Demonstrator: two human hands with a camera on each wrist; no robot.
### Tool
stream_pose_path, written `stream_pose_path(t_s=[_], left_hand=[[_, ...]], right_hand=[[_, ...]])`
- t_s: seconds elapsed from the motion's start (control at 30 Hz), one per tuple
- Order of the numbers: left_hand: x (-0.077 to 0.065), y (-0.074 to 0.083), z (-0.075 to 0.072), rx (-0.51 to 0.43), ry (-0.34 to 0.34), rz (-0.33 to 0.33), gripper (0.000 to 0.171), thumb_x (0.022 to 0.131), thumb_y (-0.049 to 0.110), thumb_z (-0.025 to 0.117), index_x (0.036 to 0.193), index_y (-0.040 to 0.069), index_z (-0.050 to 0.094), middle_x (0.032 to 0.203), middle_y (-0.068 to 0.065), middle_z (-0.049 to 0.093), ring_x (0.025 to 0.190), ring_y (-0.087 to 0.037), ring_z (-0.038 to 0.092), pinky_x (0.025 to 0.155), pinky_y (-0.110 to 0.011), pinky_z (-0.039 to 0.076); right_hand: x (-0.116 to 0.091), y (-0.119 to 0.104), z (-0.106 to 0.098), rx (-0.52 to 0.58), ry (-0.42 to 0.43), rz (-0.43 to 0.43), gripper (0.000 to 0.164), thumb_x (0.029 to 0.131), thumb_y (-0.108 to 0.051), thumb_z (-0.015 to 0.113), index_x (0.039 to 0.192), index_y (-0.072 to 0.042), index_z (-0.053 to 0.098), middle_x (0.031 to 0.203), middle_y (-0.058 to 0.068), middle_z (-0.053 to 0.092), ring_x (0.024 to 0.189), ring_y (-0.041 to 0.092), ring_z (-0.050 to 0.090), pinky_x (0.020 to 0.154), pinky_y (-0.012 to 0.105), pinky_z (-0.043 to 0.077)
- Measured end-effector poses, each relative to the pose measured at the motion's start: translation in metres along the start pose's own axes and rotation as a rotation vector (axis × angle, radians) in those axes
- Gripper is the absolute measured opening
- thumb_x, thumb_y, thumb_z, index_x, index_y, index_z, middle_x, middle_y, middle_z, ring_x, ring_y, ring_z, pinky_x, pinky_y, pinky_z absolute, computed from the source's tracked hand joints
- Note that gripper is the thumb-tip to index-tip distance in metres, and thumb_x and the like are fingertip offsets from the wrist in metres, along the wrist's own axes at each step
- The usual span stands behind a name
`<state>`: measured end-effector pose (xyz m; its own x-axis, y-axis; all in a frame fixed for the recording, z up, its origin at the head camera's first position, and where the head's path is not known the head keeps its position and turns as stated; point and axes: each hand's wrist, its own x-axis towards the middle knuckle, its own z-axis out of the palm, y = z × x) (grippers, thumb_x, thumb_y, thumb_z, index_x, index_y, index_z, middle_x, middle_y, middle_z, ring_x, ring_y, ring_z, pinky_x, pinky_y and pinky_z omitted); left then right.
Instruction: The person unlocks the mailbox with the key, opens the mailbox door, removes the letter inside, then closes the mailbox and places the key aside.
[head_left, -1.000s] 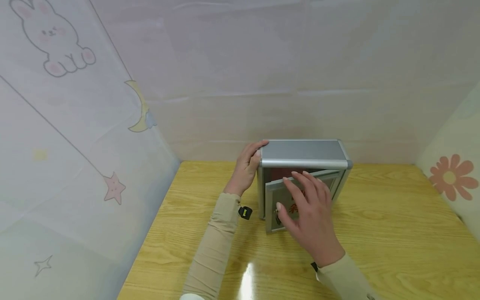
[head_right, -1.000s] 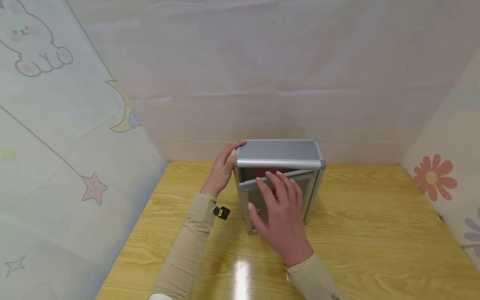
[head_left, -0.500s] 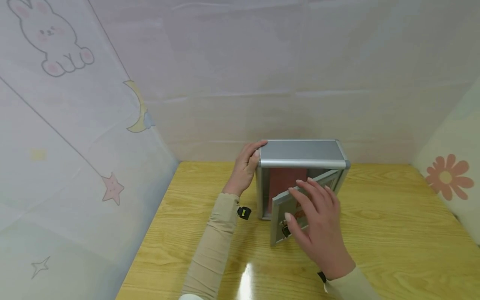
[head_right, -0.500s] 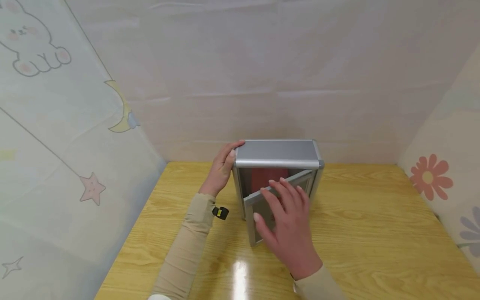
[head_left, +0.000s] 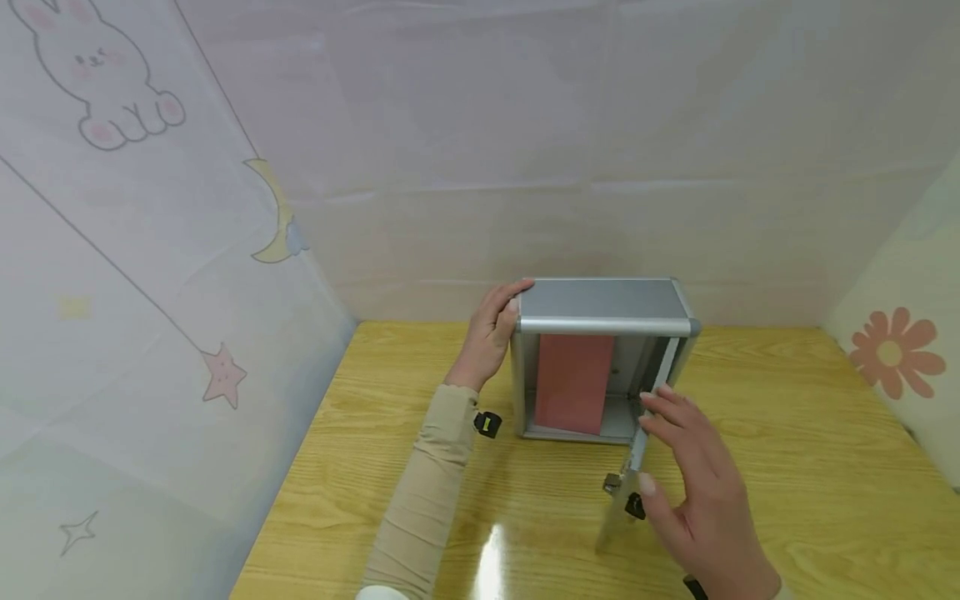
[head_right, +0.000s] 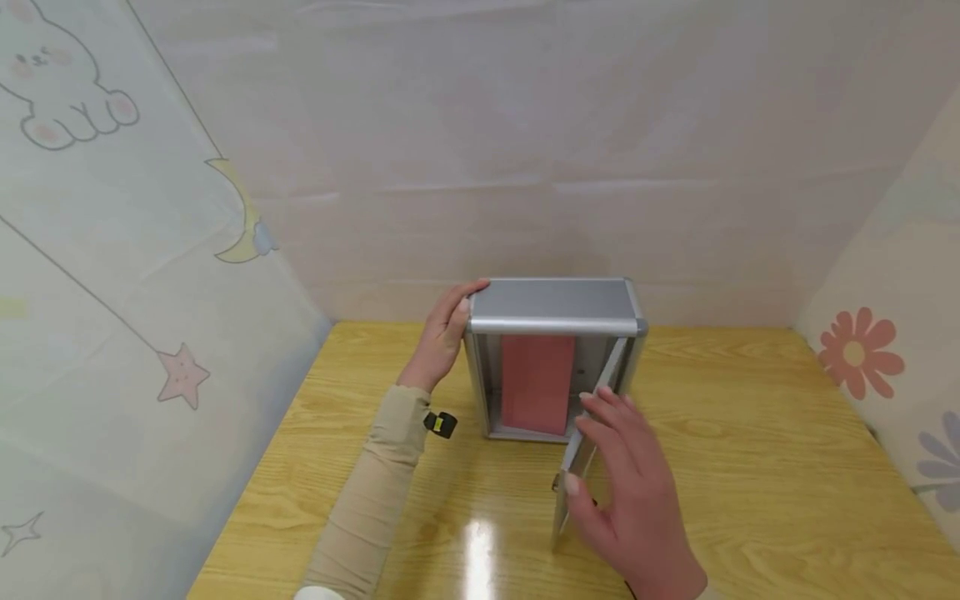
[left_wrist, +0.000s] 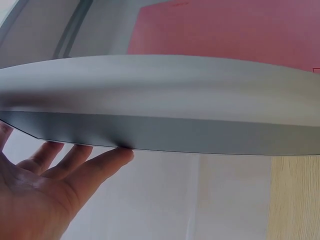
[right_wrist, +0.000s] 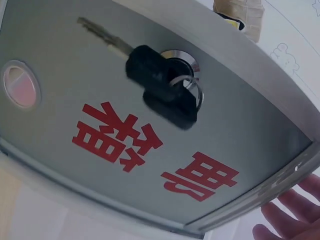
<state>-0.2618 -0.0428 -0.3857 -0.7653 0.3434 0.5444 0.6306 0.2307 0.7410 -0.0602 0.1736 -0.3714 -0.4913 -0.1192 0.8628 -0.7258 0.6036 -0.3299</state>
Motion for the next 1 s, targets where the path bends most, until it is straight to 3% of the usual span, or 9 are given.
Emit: stream_pose_path(t_s=[0.13, 0.37, 0.63, 0.77, 1.0], left_hand=[[0.0, -0.001, 0.0, -0.005, 0.014, 0.002, 0.059, 0.1, 0.057, 0.028, 0.14, 0.02, 0.05, 0.135, -0.003, 0.047, 0.113, -0.018, 0.048, 0.094, -0.038, 0.04], [0.0, -0.002, 0.001, 0.003, 0.016, -0.004, 0.06, 0.099, 0.059, 0.027, 0.14, 0.021, 0.05, 0.134, -0.002, 0.047, 0.111, -0.017, 0.048, 0.092, -0.038, 0.041], [0.001, -0.002, 0.002, 0.003, -0.003, 0.006, 0.069, 0.094, 0.068, 0.025, 0.141, 0.023, 0.048, 0.136, -0.002, 0.046, 0.112, -0.018, 0.048, 0.092, -0.04, 0.042], [0.002, -0.003, 0.002, 0.006, -0.007, 0.013, 0.071, 0.093, 0.07, 0.024, 0.141, 0.023, 0.048, 0.134, -0.003, 0.047, 0.11, -0.018, 0.049, 0.09, -0.04, 0.042], [0.001, -0.002, 0.001, 0.0, -0.016, 0.01, 0.068, 0.095, 0.067, 0.024, 0.142, 0.023, 0.047, 0.134, -0.003, 0.047, 0.109, -0.018, 0.049, 0.09, -0.04, 0.042]], right_hand=[[-0.006, 0.001, -0.014, 0.014, 0.026, 0.02, 0.046, 0.096, -0.031, 0.052, 0.103, 0.013, 0.061, 0.121, 0.025, 0.058, 0.125, 0.032, 0.047, 0.105, 0.024, 0.032], [-0.012, 0.009, -0.034, 0.016, 0.164, 0.068, 0.031, 0.09, -0.014, 0.058, 0.095, 0.016, 0.063, 0.111, 0.025, 0.064, 0.115, 0.018, 0.058, 0.093, 0.015, 0.04], [-0.022, 0.022, -0.055, -0.069, 0.247, 0.265, 0.014, 0.083, 0.004, 0.063, 0.091, 0.013, 0.069, 0.105, 0.023, 0.068, 0.1, 0.002, 0.063, 0.071, 0.005, 0.043], [-0.021, 0.027, -0.063, -0.129, 0.279, 0.331, 0.011, 0.082, 0.008, 0.064, 0.09, 0.012, 0.071, 0.102, 0.022, 0.068, 0.099, 0.0, 0.063, 0.078, 0.007, 0.043], [-0.022, 0.042, -0.074, -0.219, 0.302, 0.37, 0.015, 0.082, 0.007, 0.066, 0.095, 0.01, 0.072, 0.103, 0.016, 0.069, 0.095, -0.009, 0.06, 0.082, 0.008, 0.041]])
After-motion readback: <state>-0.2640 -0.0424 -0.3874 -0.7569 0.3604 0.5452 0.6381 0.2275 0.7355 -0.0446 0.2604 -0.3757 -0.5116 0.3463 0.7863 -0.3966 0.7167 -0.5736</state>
